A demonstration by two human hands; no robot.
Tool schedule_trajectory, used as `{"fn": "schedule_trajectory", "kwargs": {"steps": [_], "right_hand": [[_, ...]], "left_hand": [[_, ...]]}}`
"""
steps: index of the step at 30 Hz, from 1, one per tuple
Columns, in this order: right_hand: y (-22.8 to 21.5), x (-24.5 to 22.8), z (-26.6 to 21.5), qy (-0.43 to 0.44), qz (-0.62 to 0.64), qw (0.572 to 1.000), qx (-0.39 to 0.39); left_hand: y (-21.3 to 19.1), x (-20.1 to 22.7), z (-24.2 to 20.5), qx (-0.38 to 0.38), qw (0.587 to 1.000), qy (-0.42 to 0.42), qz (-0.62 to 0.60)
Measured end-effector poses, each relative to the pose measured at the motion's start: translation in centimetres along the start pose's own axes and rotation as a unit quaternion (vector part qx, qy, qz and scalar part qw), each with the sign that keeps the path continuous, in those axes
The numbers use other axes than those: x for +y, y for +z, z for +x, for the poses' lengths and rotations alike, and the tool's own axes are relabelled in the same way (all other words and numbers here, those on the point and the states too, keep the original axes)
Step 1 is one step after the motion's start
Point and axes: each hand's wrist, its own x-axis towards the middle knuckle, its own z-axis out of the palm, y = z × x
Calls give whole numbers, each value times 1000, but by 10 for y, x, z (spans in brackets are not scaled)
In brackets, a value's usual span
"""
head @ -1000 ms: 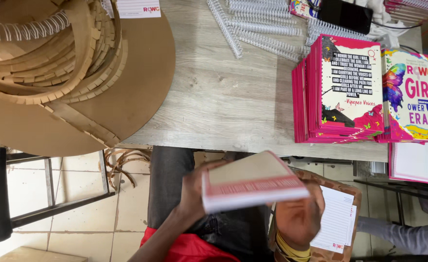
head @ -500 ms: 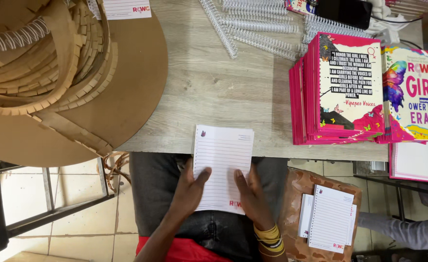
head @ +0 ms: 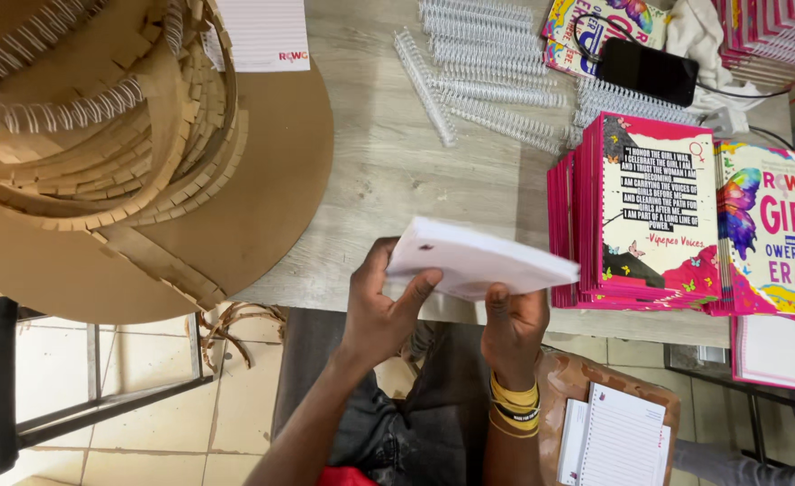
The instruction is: The person assembles spiral-bound notebooks by hand. They pick up a stack of pink and white pages, align them, and insert a metal spiral coil through the holes. They then attach a pink cover sheet to the assembled pages and place the finished notebook on a stack.
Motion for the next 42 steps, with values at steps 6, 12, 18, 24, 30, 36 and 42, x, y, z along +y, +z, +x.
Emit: {"fn": "schedule_trajectory", "kwargs": {"steps": [6,12,18,24,30,36,42], "right_hand": [[-11,45,-27,37,-6,999,-25],[14,27,-32,-29,-41,996,77],[33,17,-22,-84,-43,993,74],[45,21,-25,78,-56,995,9],[33,-31,-22,174,76,982,22],[-14,-9,-12,323,192,927,-5],[-18,-37,0,177,-126,964,-154]], "left_hand": [[-8,-27,-15,8,1000,-18,-3],[12,2,-16,125,991,51,-10],[7,3,-11,124,986,112,7],[13,-48,-32,171,977,77,103],[3,-7,-34,218,904,279,241],[-11,-40,-59,60,874,290,384],[-26,-41,-76,-195,871,183,411]]}}
